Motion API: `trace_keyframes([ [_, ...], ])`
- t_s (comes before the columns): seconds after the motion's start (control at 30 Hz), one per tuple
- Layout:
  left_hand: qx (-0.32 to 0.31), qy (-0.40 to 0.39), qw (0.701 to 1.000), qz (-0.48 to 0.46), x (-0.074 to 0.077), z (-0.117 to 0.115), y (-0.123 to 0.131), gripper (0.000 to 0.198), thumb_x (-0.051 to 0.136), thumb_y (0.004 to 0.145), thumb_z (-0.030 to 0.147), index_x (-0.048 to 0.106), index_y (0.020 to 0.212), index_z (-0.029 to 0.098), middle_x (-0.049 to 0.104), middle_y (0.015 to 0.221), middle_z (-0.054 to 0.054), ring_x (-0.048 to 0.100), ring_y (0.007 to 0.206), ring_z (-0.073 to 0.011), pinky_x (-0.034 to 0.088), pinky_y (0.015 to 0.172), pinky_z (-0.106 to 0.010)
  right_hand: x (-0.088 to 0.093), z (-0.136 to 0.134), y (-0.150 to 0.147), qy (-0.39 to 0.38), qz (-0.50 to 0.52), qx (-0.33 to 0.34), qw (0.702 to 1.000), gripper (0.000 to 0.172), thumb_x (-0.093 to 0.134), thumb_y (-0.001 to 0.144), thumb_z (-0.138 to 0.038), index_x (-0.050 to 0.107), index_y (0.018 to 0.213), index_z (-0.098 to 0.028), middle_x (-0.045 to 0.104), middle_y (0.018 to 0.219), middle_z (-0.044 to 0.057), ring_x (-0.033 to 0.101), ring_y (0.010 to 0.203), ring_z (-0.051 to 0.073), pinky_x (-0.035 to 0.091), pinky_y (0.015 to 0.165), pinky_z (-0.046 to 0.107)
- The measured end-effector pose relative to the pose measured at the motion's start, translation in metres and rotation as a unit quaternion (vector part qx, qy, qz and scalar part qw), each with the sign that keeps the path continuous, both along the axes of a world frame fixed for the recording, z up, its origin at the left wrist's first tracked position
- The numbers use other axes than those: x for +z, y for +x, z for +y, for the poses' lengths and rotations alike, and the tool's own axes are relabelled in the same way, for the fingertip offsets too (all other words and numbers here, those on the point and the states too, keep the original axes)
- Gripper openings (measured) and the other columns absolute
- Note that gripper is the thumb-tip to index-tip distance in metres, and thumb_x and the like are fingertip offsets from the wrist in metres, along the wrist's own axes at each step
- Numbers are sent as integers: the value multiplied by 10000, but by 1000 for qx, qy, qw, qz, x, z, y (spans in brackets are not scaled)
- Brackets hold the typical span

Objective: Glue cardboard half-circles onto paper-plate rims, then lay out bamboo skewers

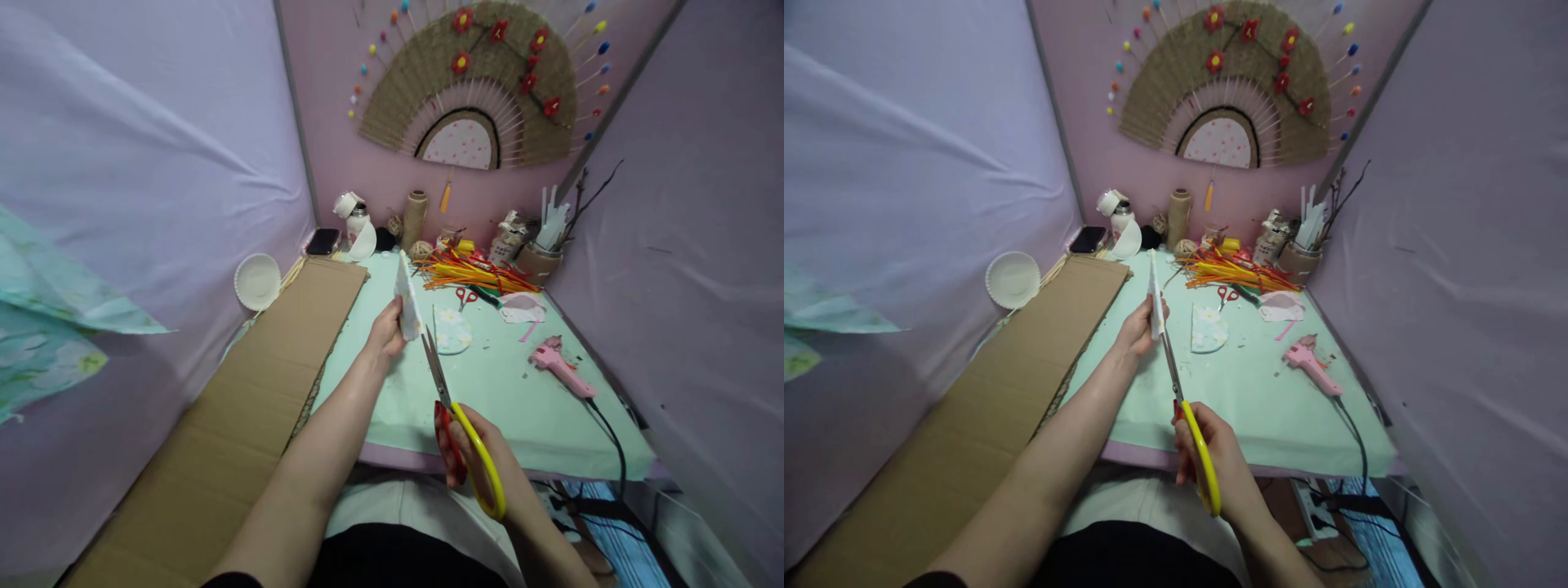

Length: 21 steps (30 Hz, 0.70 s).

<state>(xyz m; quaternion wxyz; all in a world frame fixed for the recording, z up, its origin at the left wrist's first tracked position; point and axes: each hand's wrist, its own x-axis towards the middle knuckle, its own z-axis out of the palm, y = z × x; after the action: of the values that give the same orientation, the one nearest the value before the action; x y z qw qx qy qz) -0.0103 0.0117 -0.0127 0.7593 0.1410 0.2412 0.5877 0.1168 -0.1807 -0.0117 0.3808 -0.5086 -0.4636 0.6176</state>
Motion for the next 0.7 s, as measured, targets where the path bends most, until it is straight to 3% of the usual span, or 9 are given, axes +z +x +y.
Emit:
trace_keyframes([
  [0.3, -4, -4, 1000, -2, 1, -1, -1, 164, 554, 906, 248, 632, 836, 122, 556, 545, 26, 505, 429, -65, 459, 480, -151, 2, -2, 1, -13, 9, -15, 1000, 507, 564, 775, -682, 475, 840, -187, 478, 599, -63, 450, 379, 60, 326, 377, 198],
  [0.7, 0, 7, 1000, 15, 2, -1, -2, 181, 543, 914, 258, 637, 859, 114, 576, 567, 14, 508, 452, -77, 462, 530, -183, 1, -3, 0, -29, 6, -33, 999, 544, 572, 727, -724, 474, 801, -194, 459, 536, -69, 412, 342, 64, 309, 339, 205],
])
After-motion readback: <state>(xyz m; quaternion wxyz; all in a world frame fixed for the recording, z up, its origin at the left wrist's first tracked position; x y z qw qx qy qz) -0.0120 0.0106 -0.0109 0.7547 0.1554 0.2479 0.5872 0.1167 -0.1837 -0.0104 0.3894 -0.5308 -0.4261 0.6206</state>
